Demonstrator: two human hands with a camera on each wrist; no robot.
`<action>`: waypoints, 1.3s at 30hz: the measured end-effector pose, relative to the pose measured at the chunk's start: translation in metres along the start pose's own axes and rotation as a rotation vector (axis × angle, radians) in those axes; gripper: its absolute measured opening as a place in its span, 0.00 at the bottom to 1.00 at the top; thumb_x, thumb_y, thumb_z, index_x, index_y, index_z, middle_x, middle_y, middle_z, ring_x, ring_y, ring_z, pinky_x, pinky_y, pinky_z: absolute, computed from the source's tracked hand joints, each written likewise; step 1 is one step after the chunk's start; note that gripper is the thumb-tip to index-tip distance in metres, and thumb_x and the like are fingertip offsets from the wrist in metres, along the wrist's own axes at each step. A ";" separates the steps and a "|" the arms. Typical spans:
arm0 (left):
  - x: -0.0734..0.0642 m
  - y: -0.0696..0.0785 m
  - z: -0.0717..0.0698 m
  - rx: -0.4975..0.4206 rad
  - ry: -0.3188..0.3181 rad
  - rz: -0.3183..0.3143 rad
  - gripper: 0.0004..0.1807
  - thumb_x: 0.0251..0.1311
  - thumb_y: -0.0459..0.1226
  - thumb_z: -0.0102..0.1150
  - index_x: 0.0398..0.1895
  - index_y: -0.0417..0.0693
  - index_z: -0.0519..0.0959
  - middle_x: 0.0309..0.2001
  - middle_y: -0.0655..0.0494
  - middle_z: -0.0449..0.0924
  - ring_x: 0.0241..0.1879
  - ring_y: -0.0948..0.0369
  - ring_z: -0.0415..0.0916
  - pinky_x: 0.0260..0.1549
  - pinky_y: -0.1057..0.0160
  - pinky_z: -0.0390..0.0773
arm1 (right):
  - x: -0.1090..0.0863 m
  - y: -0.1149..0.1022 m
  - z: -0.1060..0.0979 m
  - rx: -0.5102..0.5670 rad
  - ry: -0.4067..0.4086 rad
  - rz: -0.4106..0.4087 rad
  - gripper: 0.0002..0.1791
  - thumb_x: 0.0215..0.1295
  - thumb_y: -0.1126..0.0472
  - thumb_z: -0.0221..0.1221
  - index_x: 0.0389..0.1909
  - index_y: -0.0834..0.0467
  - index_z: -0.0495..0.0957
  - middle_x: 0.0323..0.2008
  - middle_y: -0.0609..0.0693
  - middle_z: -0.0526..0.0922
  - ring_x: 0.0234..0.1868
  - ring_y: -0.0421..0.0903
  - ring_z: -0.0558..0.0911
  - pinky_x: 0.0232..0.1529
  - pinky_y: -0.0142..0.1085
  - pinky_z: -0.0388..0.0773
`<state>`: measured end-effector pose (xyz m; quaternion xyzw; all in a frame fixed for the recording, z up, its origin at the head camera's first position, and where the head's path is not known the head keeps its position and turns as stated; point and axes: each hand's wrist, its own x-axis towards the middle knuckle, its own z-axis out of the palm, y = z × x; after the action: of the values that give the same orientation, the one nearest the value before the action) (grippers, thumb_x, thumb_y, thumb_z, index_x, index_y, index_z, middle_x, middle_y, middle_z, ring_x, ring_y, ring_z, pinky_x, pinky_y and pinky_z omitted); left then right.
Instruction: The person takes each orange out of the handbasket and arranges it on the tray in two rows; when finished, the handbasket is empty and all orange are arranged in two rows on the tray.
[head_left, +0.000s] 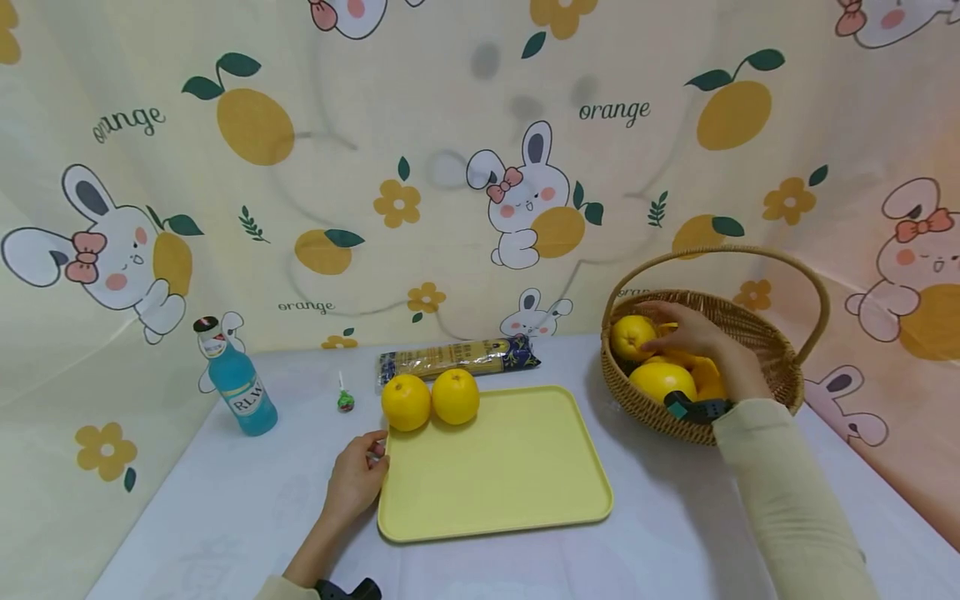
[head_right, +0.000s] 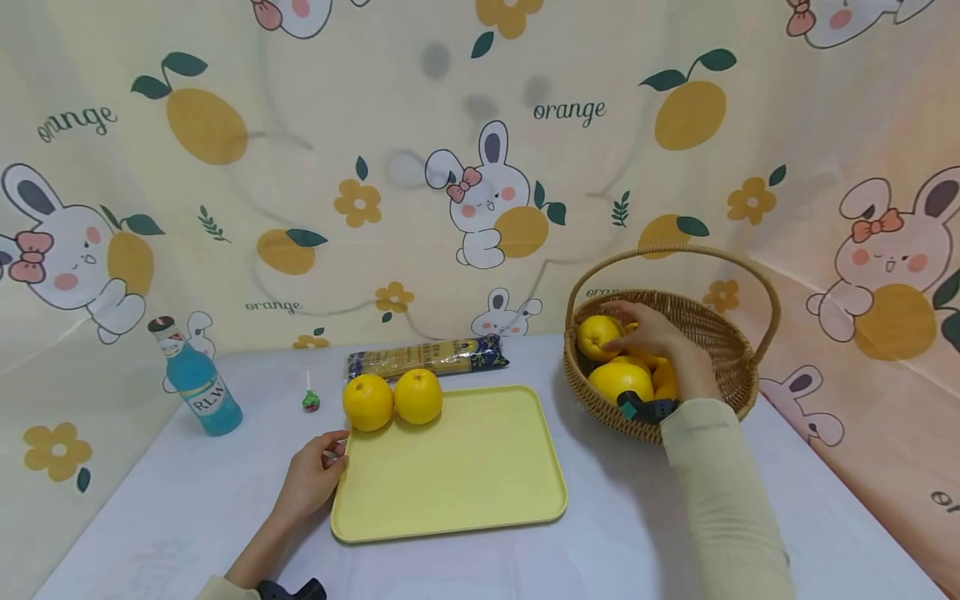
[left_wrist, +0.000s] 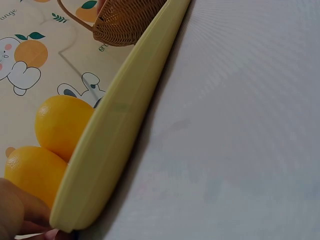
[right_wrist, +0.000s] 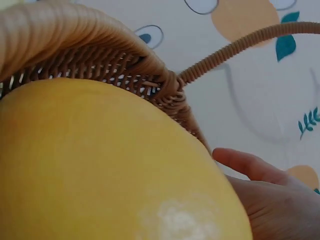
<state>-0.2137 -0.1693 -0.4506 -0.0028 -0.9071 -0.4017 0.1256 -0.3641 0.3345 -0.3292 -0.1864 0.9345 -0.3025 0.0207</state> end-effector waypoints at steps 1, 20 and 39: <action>0.000 0.000 0.000 0.001 0.000 0.002 0.19 0.50 0.27 0.56 0.49 0.34 0.76 0.32 0.53 0.75 0.26 0.64 0.67 0.25 0.67 0.66 | 0.001 0.000 0.001 0.012 -0.002 -0.021 0.38 0.55 0.59 0.65 0.65 0.64 0.61 0.62 0.68 0.63 0.61 0.67 0.62 0.56 0.60 0.61; 0.002 -0.003 0.002 0.011 0.003 0.012 0.19 0.51 0.27 0.57 0.49 0.34 0.76 0.32 0.52 0.75 0.27 0.63 0.68 0.27 0.66 0.68 | 0.003 -0.001 0.012 -0.089 -0.040 -0.094 0.40 0.51 0.69 0.65 0.66 0.58 0.61 0.65 0.64 0.60 0.64 0.63 0.59 0.60 0.61 0.54; 0.001 -0.001 0.002 0.004 0.000 0.001 0.19 0.51 0.27 0.56 0.49 0.34 0.76 0.32 0.53 0.75 0.27 0.63 0.67 0.26 0.67 0.67 | -0.009 -0.012 0.000 -0.072 0.137 0.012 0.43 0.48 0.53 0.69 0.62 0.61 0.58 0.54 0.68 0.60 0.51 0.61 0.62 0.49 0.57 0.64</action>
<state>-0.2149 -0.1688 -0.4524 -0.0032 -0.9080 -0.3996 0.1256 -0.3519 0.3288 -0.3229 -0.1602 0.9451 -0.2807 -0.0483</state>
